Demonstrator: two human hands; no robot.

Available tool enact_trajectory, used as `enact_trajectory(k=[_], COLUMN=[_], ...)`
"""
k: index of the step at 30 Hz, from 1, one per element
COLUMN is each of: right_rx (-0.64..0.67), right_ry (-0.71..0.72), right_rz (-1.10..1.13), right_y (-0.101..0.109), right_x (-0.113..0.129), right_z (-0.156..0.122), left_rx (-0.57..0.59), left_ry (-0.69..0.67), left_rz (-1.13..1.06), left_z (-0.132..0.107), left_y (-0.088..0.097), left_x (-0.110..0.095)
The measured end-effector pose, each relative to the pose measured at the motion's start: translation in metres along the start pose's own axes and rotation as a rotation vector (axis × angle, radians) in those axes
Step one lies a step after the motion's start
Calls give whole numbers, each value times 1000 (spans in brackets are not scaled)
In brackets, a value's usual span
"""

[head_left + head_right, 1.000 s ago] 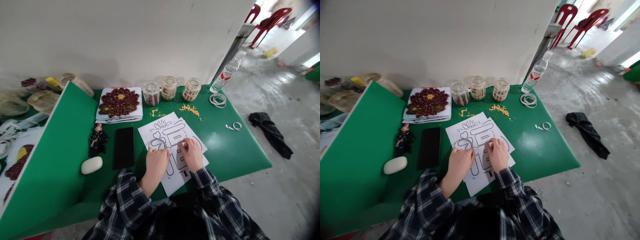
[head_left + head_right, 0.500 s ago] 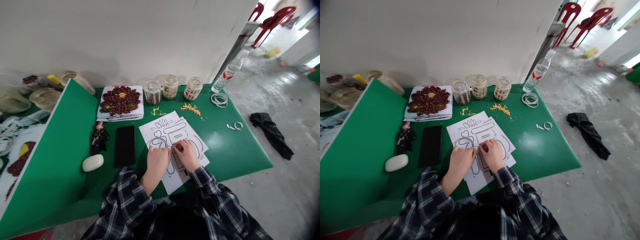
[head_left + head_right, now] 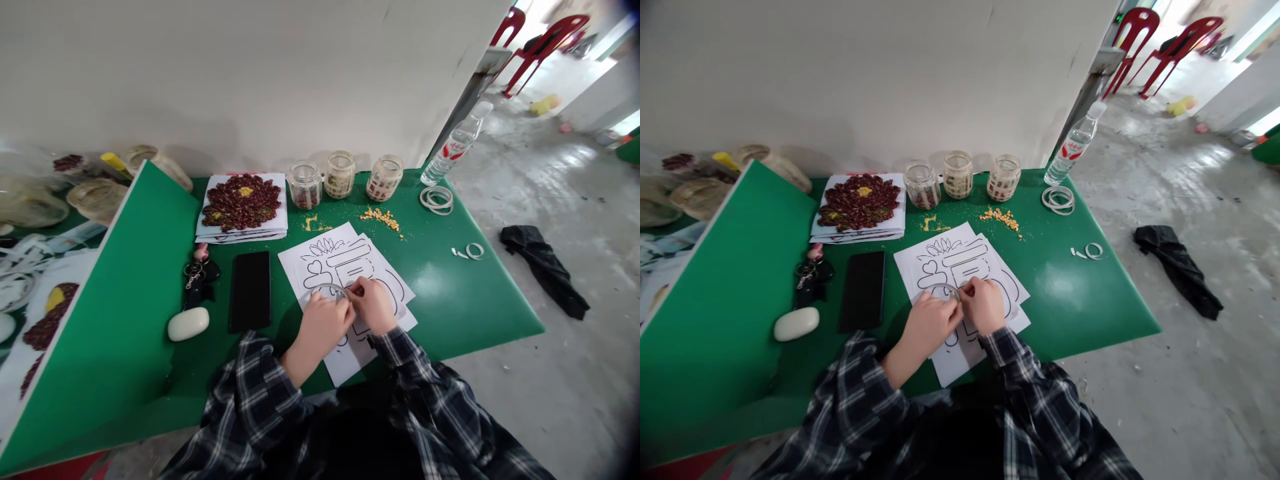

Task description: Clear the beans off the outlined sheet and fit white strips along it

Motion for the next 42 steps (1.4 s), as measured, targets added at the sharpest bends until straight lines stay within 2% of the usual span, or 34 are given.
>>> enact_trajectory(k=[5, 9, 13, 17, 22, 28, 31, 35, 39, 42], right_rx=[-14, -37, -57, -41, -62, -20, -85, -204, -283, -272], right_ry=[37, -30, -41, 11, -42, -67, -58, -130, -206, -217], right_rz=[52, 295, 572, 678, 699, 730, 698, 656, 533, 408], right_y=[3, 9, 15, 17, 16, 15, 22, 33, 39, 39], right_x=[0, -6, -10, -9, -10, -13, -19, -38, -56, -62], right_z=[-1, -7, -12, -14, -12, -12, -11, -8, -7, -7], left_rx=[-119, -152, -126, -69, -11, -17, -56, -78, -39, 17], left_ry=[69, 161, 136, 86, 58, 49, 62, 62, 61, 73], left_rz=[-59, -125, -272, -349, -383, -329, -249, -134, -41, 1], left_z=[2, 3, 4, 4, 4, 6, 6, 4, 0, -2], left_y=[17, 27, 26, 21, 17, 17, 16, 13, 6, 1], left_x=[8, 25, 26, 20, 18, 19, 22, 23, 21, 18])
Point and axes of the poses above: each hand's wrist, its own z-axis towards the middle knuckle, its own y-axis out of the back of the hand, x = y × z, the point moved 3 cm from there along z, towards the middle knuckle, and after that the axes turned 7 degrees about -x, right-handed, at the moved point
